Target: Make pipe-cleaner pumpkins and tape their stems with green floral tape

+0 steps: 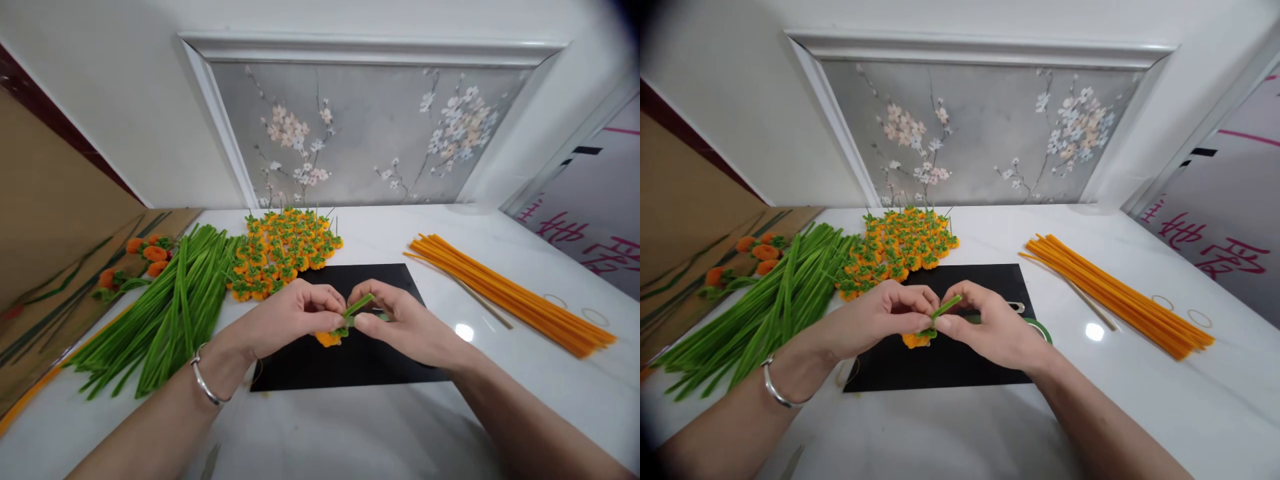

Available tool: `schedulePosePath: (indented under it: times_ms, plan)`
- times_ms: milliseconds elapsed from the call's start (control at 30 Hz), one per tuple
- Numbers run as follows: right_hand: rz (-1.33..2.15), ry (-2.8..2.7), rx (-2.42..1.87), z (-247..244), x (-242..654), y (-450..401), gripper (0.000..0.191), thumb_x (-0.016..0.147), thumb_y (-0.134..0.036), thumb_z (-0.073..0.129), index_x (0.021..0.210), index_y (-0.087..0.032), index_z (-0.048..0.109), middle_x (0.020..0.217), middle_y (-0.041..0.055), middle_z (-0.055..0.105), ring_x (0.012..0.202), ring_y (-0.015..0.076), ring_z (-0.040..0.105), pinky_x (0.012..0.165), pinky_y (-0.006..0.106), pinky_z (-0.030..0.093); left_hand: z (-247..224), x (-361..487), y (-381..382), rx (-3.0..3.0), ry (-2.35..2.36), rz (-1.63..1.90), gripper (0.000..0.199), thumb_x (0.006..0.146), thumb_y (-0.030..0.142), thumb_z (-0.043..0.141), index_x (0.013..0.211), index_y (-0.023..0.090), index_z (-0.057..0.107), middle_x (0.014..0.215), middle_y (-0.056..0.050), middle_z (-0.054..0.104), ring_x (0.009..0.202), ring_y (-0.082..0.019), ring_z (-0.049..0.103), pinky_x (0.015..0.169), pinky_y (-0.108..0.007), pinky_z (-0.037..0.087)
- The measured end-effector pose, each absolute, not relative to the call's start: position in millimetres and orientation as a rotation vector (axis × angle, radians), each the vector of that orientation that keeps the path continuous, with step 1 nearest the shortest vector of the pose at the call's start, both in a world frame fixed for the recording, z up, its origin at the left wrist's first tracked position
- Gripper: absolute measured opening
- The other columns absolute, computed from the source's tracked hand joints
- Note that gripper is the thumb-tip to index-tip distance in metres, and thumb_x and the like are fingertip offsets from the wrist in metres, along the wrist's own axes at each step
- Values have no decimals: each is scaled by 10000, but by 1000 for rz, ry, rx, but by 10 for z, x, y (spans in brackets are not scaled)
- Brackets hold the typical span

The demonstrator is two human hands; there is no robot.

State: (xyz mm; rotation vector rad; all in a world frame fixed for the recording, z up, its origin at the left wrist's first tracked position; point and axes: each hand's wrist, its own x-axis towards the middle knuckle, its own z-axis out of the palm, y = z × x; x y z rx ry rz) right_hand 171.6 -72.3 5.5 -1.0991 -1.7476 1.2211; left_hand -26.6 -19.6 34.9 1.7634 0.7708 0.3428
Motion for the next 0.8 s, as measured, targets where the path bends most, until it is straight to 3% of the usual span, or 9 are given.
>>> schedulePosePath:
  times_ms: [200,400,567,700,800]
  plan:
    - [1312,-1620,-1139,-10,1615,-724,248,831,-407,596,767,-168,596,681,-18,540,625,108,453,566,236,363,323,-263,-220,1790,783,328,164,803,267,584,771,158,702,879,-24,602,742,-126,533,688,-251,419]
    - [1243,-1640,-1202,26,1643,-724,250,838,-360,578,694,-159,612,642,-23,485,584,106,381,530,252,302,366,-261,-226,1882,794,300,146,789,231,576,847,175,697,929,-22,597,748,-125,531,668,-245,417]
    - [1158,-1546,-1261,-21,1580,-715,270,837,-392,559,687,-173,608,666,-7,527,599,121,427,540,258,339,296,-155,-328,2182,983,481,105,777,152,546,752,169,646,936,-31,565,692,-118,523,619,-247,427]
    - [1129,-1394,-1292,-54,1554,-725,284,823,-416,572,678,-173,598,624,-18,514,562,112,422,521,253,350,210,-69,-454,2458,967,742,184,823,73,448,849,162,607,982,-70,513,848,-159,541,775,-292,457]
    - [1127,-1348,-1263,-41,1573,-741,265,815,-413,584,720,-168,612,673,-3,566,604,122,478,558,256,396,222,-65,-471,2346,941,792,214,817,148,559,1028,183,579,1116,-83,503,1017,-193,532,894,-322,451]
